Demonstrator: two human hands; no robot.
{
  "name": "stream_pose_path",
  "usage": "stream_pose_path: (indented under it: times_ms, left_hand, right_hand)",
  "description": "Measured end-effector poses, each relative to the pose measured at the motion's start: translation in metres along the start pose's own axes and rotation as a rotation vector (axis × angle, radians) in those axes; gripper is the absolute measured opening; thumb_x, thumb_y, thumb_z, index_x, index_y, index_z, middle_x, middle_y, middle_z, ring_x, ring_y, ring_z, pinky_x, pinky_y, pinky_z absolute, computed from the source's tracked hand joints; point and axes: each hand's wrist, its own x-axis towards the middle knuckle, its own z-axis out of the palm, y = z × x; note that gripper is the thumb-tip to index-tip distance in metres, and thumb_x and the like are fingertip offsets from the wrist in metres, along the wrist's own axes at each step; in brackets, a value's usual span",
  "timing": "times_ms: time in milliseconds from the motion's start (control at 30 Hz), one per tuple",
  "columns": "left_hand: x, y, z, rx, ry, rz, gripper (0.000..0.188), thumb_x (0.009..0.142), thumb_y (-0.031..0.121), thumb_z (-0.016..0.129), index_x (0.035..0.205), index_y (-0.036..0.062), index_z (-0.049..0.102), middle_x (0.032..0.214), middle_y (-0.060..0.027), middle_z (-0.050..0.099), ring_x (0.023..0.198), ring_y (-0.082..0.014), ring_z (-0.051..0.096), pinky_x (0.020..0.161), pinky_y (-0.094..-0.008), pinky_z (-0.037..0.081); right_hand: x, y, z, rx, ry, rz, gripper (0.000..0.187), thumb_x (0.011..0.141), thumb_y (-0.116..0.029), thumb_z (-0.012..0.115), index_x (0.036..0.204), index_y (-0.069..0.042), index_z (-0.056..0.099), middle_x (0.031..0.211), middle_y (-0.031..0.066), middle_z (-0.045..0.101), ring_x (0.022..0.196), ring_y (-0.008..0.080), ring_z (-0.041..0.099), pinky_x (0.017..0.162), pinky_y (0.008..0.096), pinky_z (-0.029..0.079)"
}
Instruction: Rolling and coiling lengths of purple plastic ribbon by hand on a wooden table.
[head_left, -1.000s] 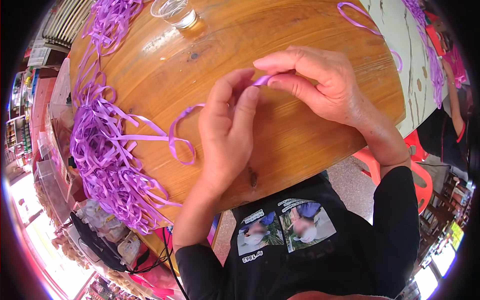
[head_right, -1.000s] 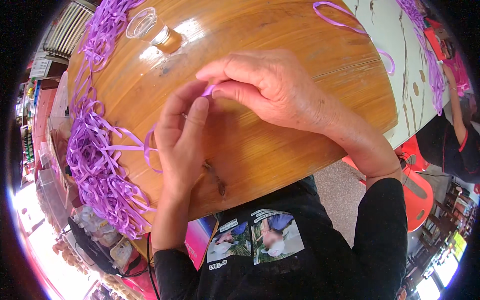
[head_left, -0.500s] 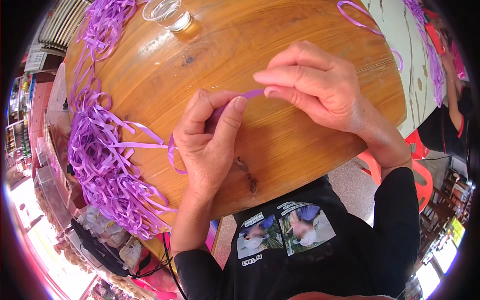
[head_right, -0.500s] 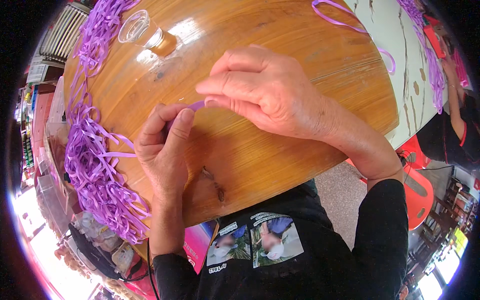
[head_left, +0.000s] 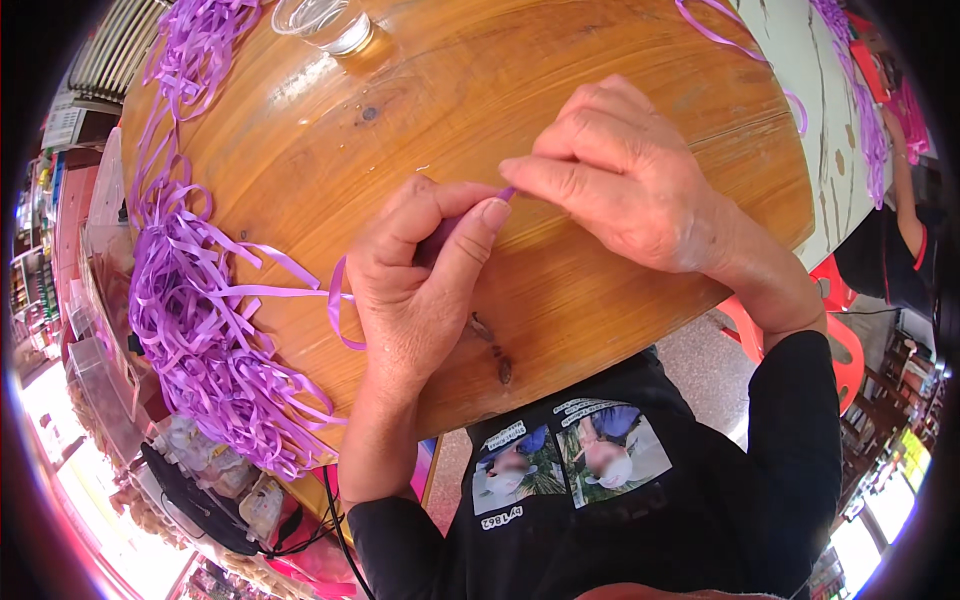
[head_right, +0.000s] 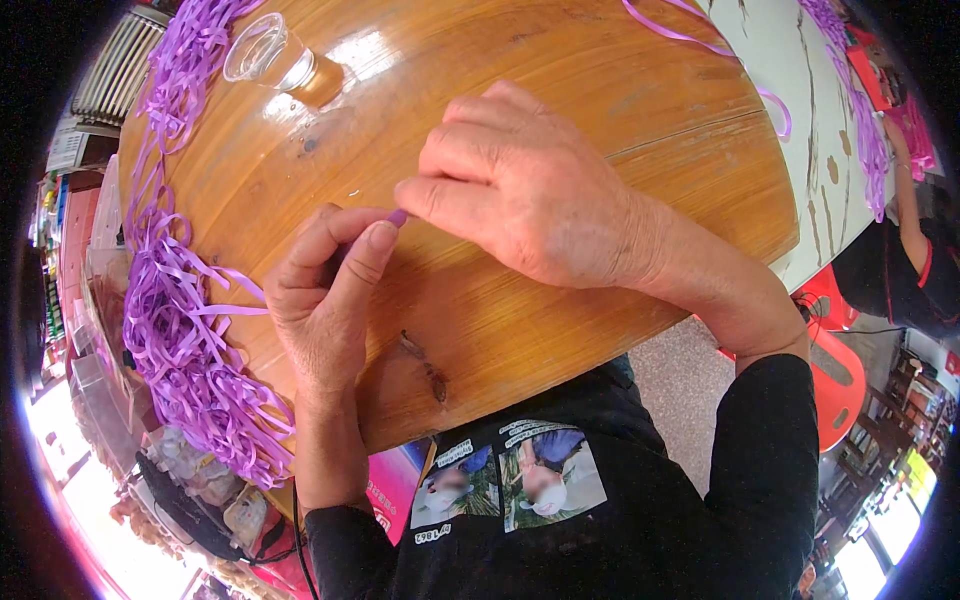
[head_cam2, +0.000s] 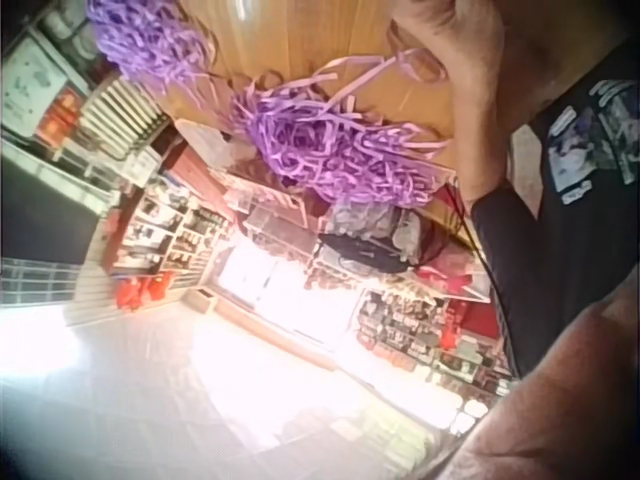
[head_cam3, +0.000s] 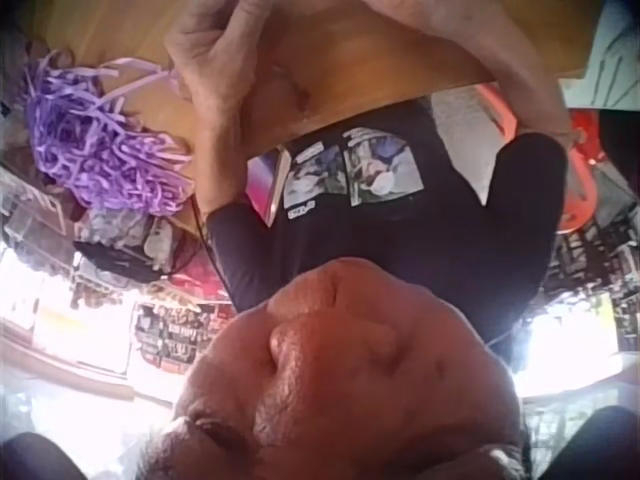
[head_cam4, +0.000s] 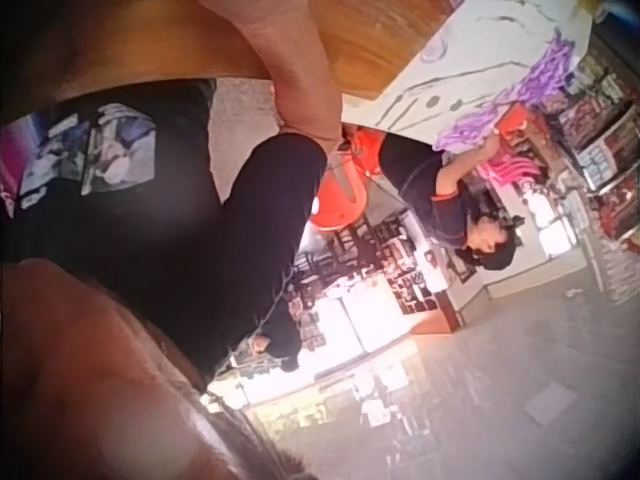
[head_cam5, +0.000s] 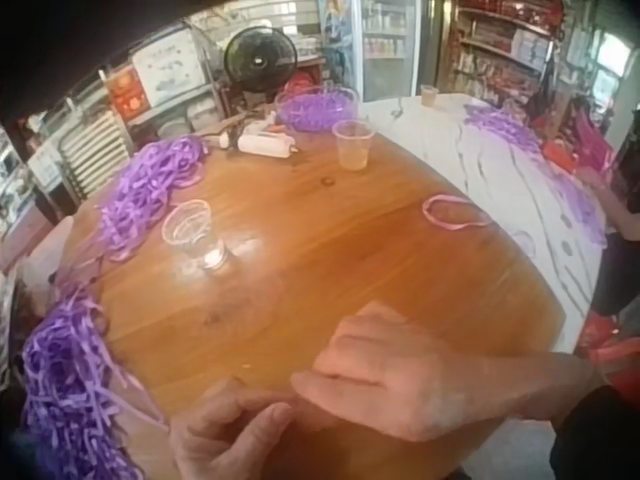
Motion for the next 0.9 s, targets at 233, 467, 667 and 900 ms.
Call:
stream_pose_path:
  times_ms: [233,467,667,900]
  left_hand:
    - [0.003,0.002,-0.013,0.012,0.045,-0.069,0.005,0.080,0.002,0.068,0.084,-0.0011,0.065,0.065,0.0033,0.046,0.060,-0.0037,0.041,0.053,-0.0188,0.031]
    - [0.004,-0.002,-0.008,0.057,0.104,-0.013,0.007,0.081,0.001,0.067,0.087,-0.0007,0.064,0.068,0.0043,0.049,0.062,-0.0025,0.042,0.055,-0.0175,0.032]
    - [-0.004,0.003,0.015,-0.417,0.096,-0.166,0.012,0.085,-0.001,0.062,0.098,-0.0007,0.060,0.080,0.0040,0.055,0.067,-0.0021,0.045,0.060,-0.0150,0.036]
    - [-0.007,-0.002,0.018,-0.196,0.135,0.049,0.013,0.085,-0.003,0.061,0.098,-0.0015,0.061,0.082,0.0023,0.052,0.071,-0.0025,0.046,0.062,-0.0154,0.036]
  right_hand:
    - [-0.001,0.003,-0.001,0.012,-0.041,0.153,0.025,0.068,0.001,0.069,0.092,-0.003,0.063,0.078,0.0068,0.053,0.071,0.0249,0.052,0.062,0.0328,0.043]
    - [0.007,-0.004,-0.010,0.703,-0.259,0.388,0.016,0.077,0.002,0.065,0.093,-0.002,0.066,0.079,0.0067,0.057,0.074,0.0186,0.055,0.061,0.0276,0.042]
    - [0.007,-0.003,0.002,0.991,-0.060,0.457,0.024,0.080,0.005,0.062,0.102,-0.003,0.068,0.084,0.0049,0.060,0.077,0.0130,0.055,0.064,0.0225,0.043]
    - [0.006,-0.004,0.005,0.629,0.031,0.387,0.027,0.079,0.006,0.063,0.103,-0.005,0.068,0.083,0.0046,0.060,0.076,0.0127,0.056,0.064,0.0222,0.044]
